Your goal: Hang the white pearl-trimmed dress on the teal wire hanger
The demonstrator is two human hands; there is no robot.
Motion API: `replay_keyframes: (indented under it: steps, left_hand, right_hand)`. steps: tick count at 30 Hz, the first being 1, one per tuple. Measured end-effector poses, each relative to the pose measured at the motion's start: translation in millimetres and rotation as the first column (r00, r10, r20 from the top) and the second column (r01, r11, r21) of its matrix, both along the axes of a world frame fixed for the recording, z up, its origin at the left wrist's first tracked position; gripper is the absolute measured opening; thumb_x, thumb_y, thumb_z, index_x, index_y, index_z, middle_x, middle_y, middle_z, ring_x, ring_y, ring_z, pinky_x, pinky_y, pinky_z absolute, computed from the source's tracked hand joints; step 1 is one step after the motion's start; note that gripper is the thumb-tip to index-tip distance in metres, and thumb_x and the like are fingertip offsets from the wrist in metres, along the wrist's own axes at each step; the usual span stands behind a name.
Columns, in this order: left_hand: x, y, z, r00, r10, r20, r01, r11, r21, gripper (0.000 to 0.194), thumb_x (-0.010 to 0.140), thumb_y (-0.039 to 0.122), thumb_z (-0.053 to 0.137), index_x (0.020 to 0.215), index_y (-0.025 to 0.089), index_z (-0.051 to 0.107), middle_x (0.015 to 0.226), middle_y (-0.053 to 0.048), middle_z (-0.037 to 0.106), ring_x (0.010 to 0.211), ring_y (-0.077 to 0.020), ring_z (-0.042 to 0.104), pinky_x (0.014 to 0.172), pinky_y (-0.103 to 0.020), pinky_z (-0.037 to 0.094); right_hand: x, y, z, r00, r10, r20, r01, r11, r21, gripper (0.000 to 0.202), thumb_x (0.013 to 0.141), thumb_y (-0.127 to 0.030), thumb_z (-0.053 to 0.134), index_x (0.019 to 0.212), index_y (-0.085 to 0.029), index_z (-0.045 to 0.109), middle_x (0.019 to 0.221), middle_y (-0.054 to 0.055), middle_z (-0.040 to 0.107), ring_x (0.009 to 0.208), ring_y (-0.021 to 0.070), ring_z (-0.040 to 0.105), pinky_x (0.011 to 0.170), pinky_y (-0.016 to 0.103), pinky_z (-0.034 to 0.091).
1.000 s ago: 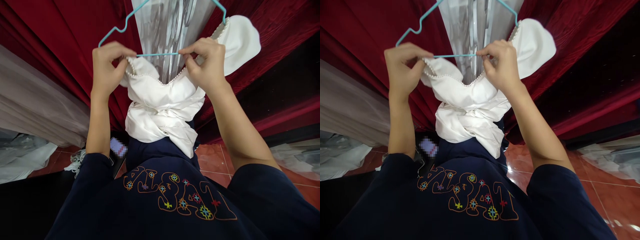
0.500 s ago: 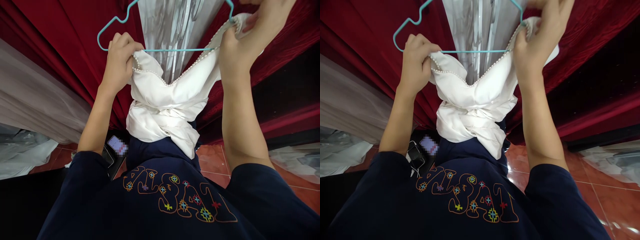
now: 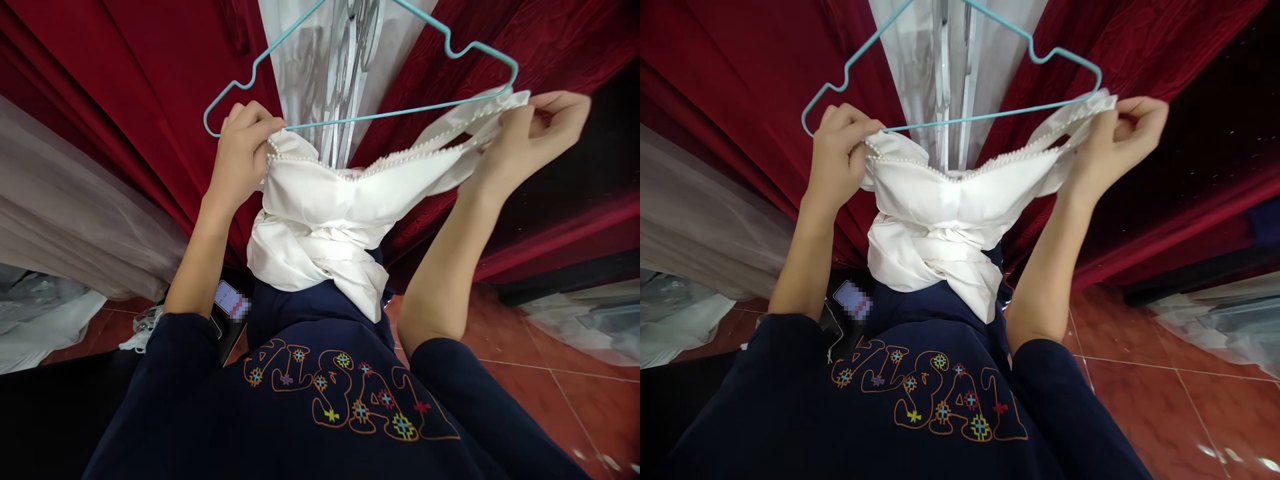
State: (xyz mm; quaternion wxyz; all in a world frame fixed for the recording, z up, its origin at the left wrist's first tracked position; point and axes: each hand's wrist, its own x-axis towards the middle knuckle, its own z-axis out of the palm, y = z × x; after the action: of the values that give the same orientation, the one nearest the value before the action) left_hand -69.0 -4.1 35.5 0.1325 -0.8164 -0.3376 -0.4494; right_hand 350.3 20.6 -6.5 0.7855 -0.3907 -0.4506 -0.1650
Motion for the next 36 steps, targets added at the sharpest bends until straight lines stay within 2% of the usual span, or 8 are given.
replay_keyframes:
  steps: [3, 8, 11, 17, 23, 26, 30, 36]
  left_hand:
    - [5.0, 5.7, -8.7, 1.0, -0.016, 0.018, 0.017, 0.999, -0.044, 0.036, 0.107, 0.028, 0.045, 0.119, 0.034, 0.079, 0.106, -0.009, 0.07, 0.1, -0.0325, 0.058, 0.088, -0.052, 0.046]
    - [8.1, 9.5, -17.6, 0.997, -0.025, 0.069, 0.034, 0.991, -0.128, 0.034, 0.109, 0.038, 0.045, 0.126, 0.037, 0.075, 0.114, -0.007, 0.071, 0.112, -0.0312, 0.057, 0.101, -0.053, 0.046]
    - [7.7, 8.8, -26.6, 0.992, -0.007, 0.125, 0.023, 0.991, -0.13, 0.031, 0.109, 0.042, 0.049, 0.125, 0.035, 0.074, 0.118, -0.007, 0.071, 0.123, -0.031, 0.057, 0.107, -0.054, 0.046]
    - [0.6, -10.0, -61.0, 0.958, 0.111, 0.263, -0.112, 0.994, -0.012, 0.025, 0.101, 0.039, 0.055, 0.103, 0.03, 0.078, 0.1, -0.011, 0.071, 0.104, -0.0328, 0.07, 0.091, -0.051, 0.055]
    - [-38.7, -12.9, -68.4, 0.891, 0.156, 0.426, -0.026, 0.954, -0.297, 0.019, 0.092, 0.026, 0.059, 0.096, 0.026, 0.077, 0.089, -0.003, 0.075, 0.079, -0.0222, 0.067, 0.071, -0.039, 0.051]
    - [-71.9, 19.7, -55.7, 0.831, 0.154, 0.534, 0.024, 0.95, -0.311, 0.012, 0.096, 0.025, 0.062, 0.1, 0.023, 0.073, 0.079, 0.003, 0.068, 0.067, -0.0126, 0.054, 0.06, -0.032, 0.04]
    - [-101.3, 73.1, -13.5, 0.841, -0.086, 0.534, 0.111, 0.994, -0.014, 0.012, 0.106, 0.029, 0.066, 0.102, 0.018, 0.067, 0.076, 0.008, 0.059, 0.065, -0.0045, 0.042, 0.06, -0.027, 0.04]
    - [-41.3, 101.1, 61.8, 0.91, -0.122, 0.397, 0.131, 0.991, 0.006, 0.021, 0.094, 0.001, 0.073, 0.097, 0.021, 0.07, 0.093, 0.012, 0.071, 0.072, -0.0047, 0.05, 0.066, -0.031, 0.044]
  right_hand:
    - [-62.9, -20.7, 6.3, 0.996, -0.088, 0.026, 0.085, 0.993, 0.083, 0.088, 0.084, -0.1, 0.03, 0.103, -0.025, 0.071, 0.097, -0.001, 0.065, 0.075, 0.0131, 0.068, 0.07, 0.038, 0.046]
    - [-133.3, -34.3, 34.0, 0.878, 0.334, 0.342, -0.142, 0.866, -0.48, 0.023, 0.108, -0.034, 0.058, 0.113, -0.021, 0.077, 0.103, 0.006, 0.078, 0.089, 0.0186, 0.072, 0.085, 0.036, 0.056]
    - [-132.5, -36.5, 37.0, 0.835, 0.405, 0.374, -0.088, 0.768, -0.635, 0.022, 0.099, -0.011, 0.058, 0.107, -0.021, 0.076, 0.101, 0.006, 0.079, 0.091, 0.0197, 0.071, 0.09, 0.035, 0.056]
    - [-103.0, -41.3, 39.5, 0.803, 0.383, 0.457, 0.0, 0.767, -0.642, 0.011, 0.1, -0.031, 0.067, 0.104, -0.023, 0.074, 0.098, 0.008, 0.079, 0.085, 0.0232, 0.071, 0.082, 0.036, 0.053]
    - [-101.4, -44.7, 53.9, 0.747, 0.406, 0.527, 0.06, 0.748, -0.661, 0.014, 0.099, -0.034, 0.07, 0.102, -0.022, 0.075, 0.101, 0.01, 0.08, 0.093, 0.026, 0.074, 0.084, 0.037, 0.054]
    - [-103.0, -50.0, 58.0, 0.743, 0.396, 0.539, 0.085, 0.743, -0.664, 0.009, 0.098, -0.028, 0.07, 0.102, -0.022, 0.076, 0.104, 0.01, 0.081, 0.096, 0.0272, 0.075, 0.087, 0.038, 0.055]
    - [-101.9, -53.2, 60.8, 0.715, 0.384, 0.585, 0.129, 0.749, -0.65, 0.012, 0.098, -0.025, 0.068, 0.105, -0.021, 0.077, 0.104, 0.01, 0.081, 0.094, 0.0269, 0.076, 0.085, 0.038, 0.056]
    - [-101.6, -51.5, 59.3, 0.717, 0.392, 0.577, 0.112, 0.752, -0.65, 0.012, 0.098, -0.032, 0.069, 0.102, -0.023, 0.076, 0.103, 0.008, 0.081, 0.091, 0.0263, 0.075, 0.085, 0.038, 0.057]
